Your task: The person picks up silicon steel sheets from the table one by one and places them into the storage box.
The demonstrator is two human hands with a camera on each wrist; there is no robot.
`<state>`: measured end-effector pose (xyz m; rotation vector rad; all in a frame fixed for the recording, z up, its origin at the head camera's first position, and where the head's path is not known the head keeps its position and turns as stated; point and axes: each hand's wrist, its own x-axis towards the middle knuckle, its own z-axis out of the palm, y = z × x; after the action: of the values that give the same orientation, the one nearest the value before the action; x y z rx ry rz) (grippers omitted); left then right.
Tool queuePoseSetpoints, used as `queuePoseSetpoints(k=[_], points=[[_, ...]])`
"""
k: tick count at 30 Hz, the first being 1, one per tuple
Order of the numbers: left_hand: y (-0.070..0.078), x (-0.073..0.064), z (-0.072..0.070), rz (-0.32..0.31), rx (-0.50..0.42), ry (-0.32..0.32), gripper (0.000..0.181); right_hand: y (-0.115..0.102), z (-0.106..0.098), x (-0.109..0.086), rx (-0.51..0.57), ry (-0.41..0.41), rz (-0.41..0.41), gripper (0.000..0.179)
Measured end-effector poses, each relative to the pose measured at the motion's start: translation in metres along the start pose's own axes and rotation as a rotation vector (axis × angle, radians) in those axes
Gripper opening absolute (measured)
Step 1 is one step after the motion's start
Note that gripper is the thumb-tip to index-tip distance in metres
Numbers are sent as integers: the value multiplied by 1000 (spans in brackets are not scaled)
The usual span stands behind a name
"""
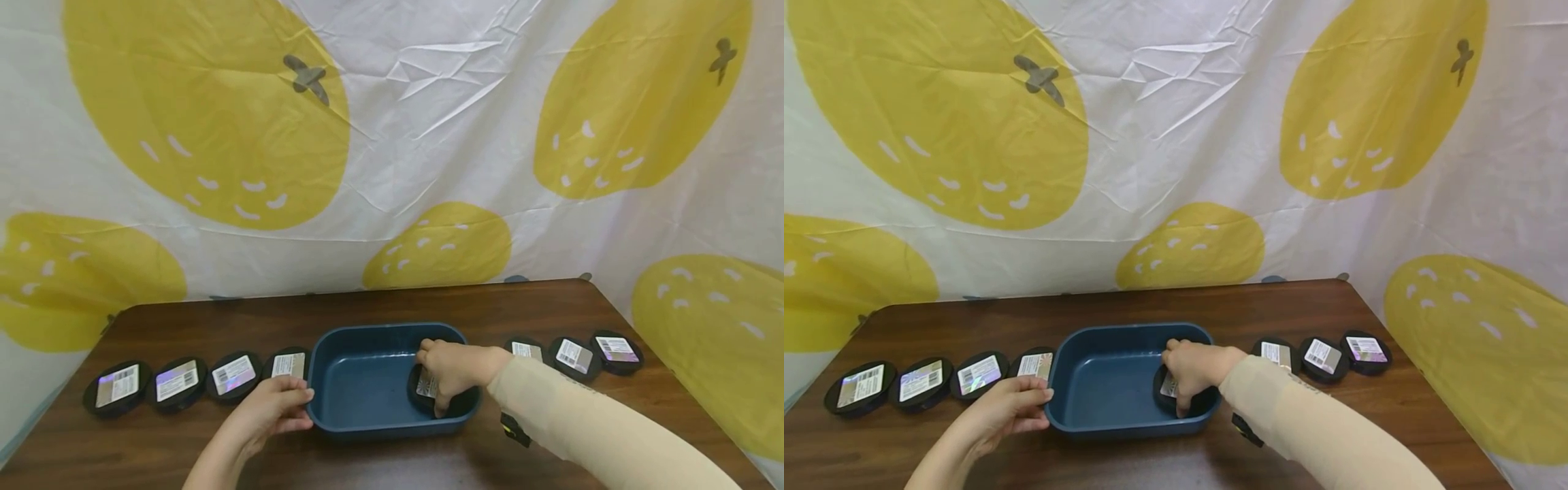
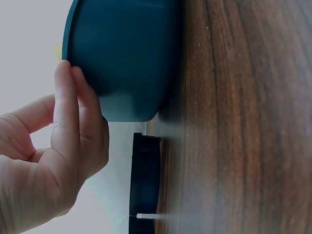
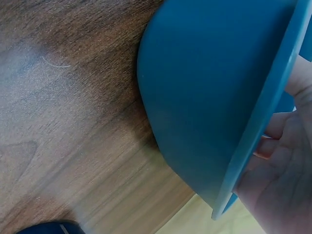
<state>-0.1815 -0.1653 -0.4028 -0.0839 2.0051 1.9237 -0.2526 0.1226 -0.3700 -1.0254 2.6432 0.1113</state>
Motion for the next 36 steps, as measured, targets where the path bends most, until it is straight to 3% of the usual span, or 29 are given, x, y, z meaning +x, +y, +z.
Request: queuePoseSetpoints(k=[18, 36], points=[[0, 0, 1, 9, -3, 9, 15, -2, -3, 2, 27, -58, 27, 76], [-2, 1, -1, 2, -10, -5, 16, -1, 1, 3, 1, -38, 22, 79]])
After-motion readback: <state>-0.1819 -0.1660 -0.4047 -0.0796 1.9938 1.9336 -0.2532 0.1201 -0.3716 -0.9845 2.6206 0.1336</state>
